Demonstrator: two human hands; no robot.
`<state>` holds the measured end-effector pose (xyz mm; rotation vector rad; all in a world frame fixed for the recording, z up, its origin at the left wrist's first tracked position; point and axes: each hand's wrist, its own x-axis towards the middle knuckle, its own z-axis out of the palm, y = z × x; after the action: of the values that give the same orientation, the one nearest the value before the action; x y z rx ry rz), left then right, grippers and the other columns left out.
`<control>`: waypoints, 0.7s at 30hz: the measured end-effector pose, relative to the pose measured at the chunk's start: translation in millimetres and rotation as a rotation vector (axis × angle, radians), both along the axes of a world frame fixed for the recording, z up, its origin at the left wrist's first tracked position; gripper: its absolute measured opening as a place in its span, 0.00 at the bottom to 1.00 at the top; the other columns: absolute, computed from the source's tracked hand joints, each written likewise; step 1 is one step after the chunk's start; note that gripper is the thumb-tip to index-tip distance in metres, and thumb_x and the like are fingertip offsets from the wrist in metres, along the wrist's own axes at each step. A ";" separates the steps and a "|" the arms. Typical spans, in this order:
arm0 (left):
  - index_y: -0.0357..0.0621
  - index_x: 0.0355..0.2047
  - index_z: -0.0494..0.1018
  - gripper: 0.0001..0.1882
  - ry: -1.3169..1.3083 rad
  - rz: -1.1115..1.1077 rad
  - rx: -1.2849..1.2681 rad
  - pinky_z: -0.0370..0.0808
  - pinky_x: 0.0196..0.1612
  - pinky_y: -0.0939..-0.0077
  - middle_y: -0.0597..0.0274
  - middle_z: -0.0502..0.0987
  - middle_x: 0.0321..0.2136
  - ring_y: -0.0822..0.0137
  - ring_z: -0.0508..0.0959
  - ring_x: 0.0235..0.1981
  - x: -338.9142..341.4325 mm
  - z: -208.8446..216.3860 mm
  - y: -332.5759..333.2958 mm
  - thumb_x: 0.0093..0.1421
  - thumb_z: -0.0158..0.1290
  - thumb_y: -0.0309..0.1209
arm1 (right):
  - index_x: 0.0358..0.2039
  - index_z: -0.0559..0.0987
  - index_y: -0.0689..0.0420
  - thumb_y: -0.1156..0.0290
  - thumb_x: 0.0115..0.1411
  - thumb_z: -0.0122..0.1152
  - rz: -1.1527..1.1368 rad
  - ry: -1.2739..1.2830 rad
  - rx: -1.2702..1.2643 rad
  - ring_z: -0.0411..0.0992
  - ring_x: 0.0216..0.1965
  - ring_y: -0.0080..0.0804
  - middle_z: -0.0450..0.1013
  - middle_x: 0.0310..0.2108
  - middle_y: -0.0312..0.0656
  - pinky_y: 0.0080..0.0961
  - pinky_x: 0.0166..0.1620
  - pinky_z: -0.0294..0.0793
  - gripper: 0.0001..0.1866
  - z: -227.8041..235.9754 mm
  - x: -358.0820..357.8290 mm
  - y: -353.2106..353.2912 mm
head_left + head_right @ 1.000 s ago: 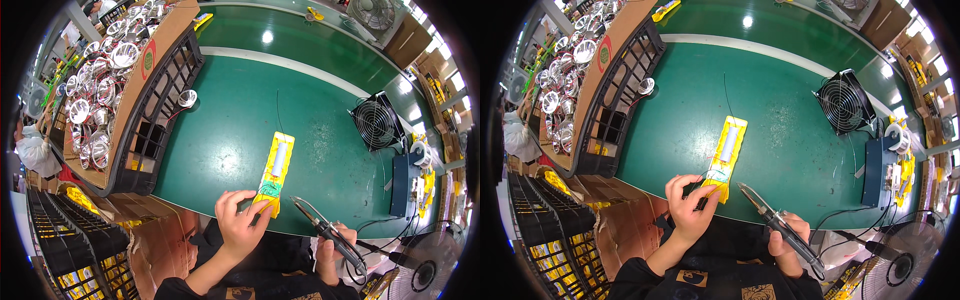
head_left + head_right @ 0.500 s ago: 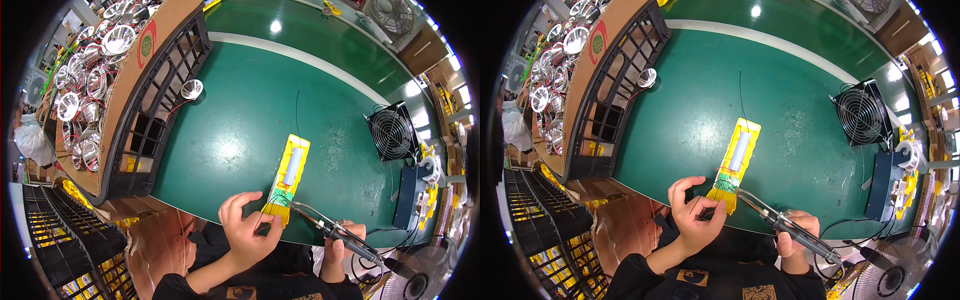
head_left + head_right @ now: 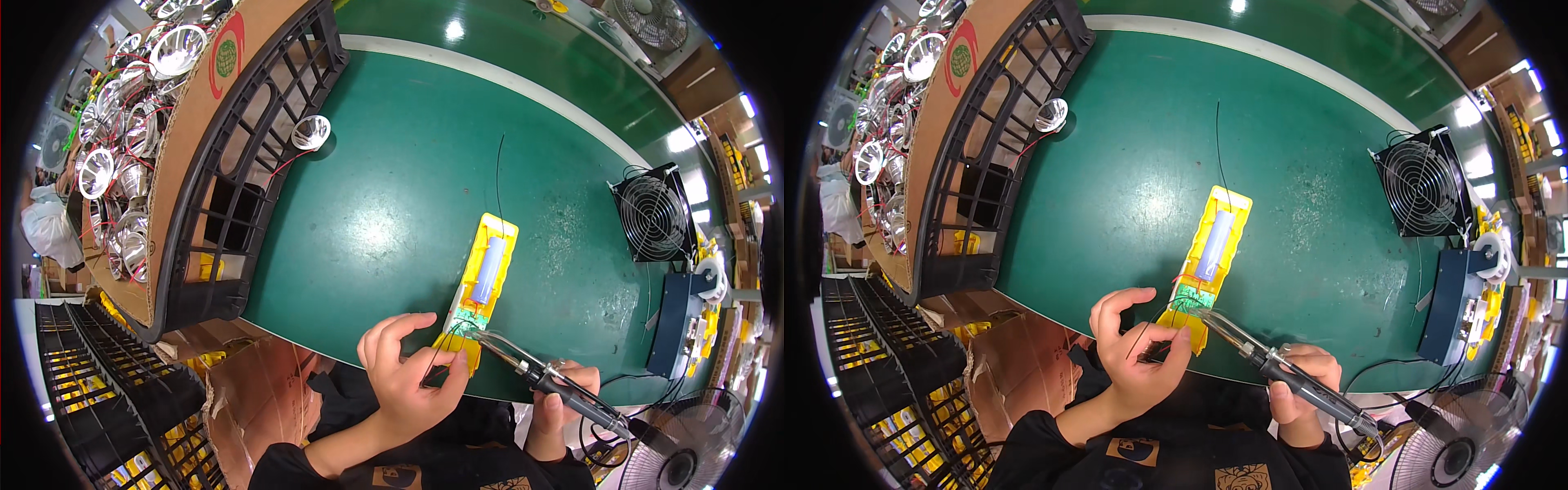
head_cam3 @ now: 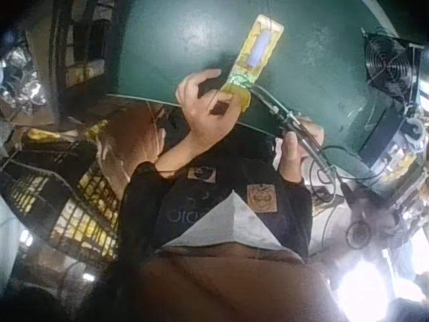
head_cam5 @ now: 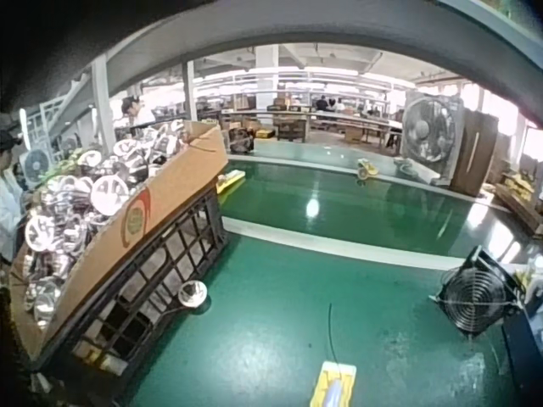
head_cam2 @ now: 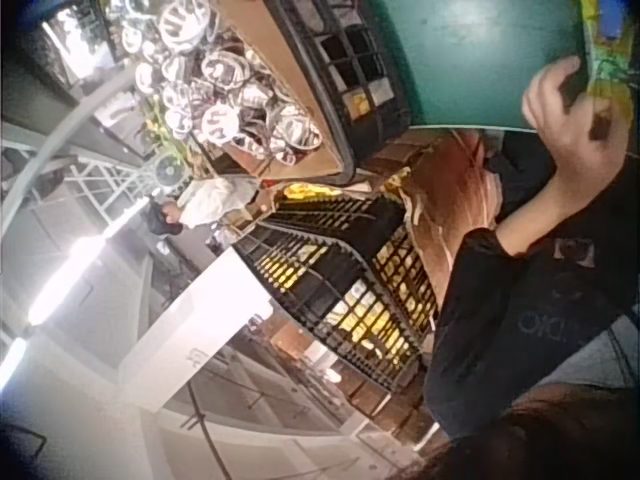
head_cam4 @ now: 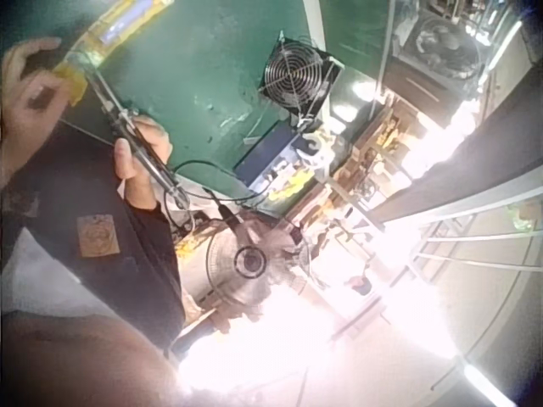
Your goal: The person solders wires to flashlight components using a soldering iron, repeatedly retrieving parts from crates and placing the assembled flashlights onto a conveyor belt.
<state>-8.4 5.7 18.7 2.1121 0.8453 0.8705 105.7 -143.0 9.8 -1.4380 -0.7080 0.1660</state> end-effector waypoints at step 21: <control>0.47 0.13 0.73 0.04 0.012 0.004 -0.028 0.57 0.43 0.72 0.60 0.70 0.36 0.62 0.66 0.40 -0.1 0.4 0.0 0.38 0.59 0.25 | 0.27 0.64 0.60 0.60 0.49 0.60 -0.018 -0.010 0.015 0.65 0.16 0.24 0.67 0.18 0.42 0.19 0.23 0.67 0.19 0.8 -0.4 0.0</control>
<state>-8.5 5.7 19.2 2.0938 0.8635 0.8436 105.4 -142.9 10.6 -1.4314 -0.7031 0.1396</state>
